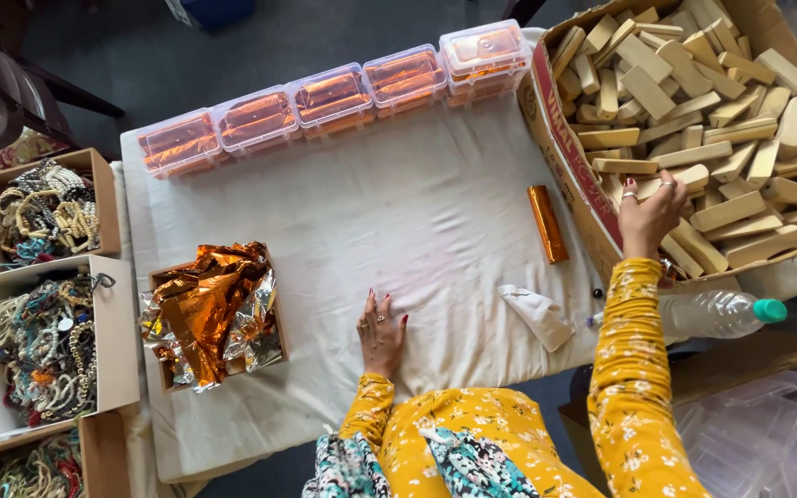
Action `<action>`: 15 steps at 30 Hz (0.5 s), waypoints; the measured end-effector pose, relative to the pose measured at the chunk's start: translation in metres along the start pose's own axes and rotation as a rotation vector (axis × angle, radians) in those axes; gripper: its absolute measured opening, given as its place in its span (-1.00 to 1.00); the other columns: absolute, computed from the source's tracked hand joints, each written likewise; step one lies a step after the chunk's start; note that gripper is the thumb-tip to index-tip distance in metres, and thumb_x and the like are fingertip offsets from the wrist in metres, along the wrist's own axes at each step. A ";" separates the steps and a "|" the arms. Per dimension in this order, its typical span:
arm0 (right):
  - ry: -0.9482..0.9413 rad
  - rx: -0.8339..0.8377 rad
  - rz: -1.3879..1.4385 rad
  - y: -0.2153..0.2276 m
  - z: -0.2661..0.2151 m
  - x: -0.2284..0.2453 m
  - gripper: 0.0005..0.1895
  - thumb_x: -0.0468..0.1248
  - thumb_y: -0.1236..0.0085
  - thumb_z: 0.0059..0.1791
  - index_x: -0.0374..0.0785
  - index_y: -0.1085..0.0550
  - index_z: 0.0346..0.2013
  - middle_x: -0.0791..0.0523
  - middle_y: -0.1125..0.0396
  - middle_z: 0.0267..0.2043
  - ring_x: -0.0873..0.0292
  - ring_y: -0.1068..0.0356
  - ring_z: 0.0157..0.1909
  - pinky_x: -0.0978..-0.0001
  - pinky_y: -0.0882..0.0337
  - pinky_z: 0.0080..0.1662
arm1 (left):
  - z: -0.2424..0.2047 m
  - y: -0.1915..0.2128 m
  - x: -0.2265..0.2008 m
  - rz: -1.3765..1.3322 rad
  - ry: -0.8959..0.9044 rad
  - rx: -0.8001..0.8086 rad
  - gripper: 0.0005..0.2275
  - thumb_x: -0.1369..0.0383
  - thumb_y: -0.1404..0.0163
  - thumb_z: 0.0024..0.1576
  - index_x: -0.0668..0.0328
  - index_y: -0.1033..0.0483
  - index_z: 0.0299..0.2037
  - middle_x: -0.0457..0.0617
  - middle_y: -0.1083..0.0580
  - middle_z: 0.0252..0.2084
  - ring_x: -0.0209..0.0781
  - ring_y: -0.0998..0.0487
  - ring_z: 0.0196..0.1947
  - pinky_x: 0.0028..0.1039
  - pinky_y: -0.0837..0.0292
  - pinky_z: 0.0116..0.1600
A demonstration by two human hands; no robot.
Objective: The person wipes wooden blocks with a white cloth, then wraps them individually in foil and places them into an orange tray.
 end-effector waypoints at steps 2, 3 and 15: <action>-0.114 0.116 -0.001 -0.008 0.005 -0.002 -0.41 -0.10 -0.27 0.07 -0.33 -0.31 0.27 -0.18 -0.10 0.38 -0.25 -0.03 0.43 -0.28 -0.07 0.33 | 0.001 0.004 -0.002 0.006 -0.011 -0.020 -0.45 0.13 -0.08 0.17 0.16 -0.27 0.34 0.13 -0.05 0.47 0.04 -0.18 0.36 -0.17 -0.09 0.35; -0.230 0.235 -0.001 -0.017 0.003 -0.009 -0.28 -0.01 -0.26 0.07 -0.38 -0.23 0.34 -0.24 -0.03 0.42 -0.32 0.04 0.45 -0.35 -0.01 0.29 | 0.002 0.007 -0.004 0.016 -0.024 -0.038 -0.44 0.13 -0.08 0.16 0.17 -0.27 0.33 0.14 -0.04 0.46 0.06 -0.17 0.37 -0.16 -0.09 0.35; 0.005 0.391 -0.133 -0.055 0.029 0.019 -0.16 0.11 -0.04 0.13 -0.18 -0.02 0.57 -0.18 0.19 0.60 -0.25 0.29 0.61 -0.31 0.39 0.44 | 0.001 0.010 -0.006 0.007 -0.025 -0.052 -0.46 0.14 -0.09 0.17 0.15 -0.30 0.32 0.13 -0.10 0.45 0.05 -0.19 0.36 -0.18 -0.10 0.36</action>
Point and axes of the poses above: each hand's wrist, its own z-axis towards the middle knuckle, its own y-axis out of the back of the hand, x = y × z, the point moved 10 cm from there along z, towards the middle knuckle
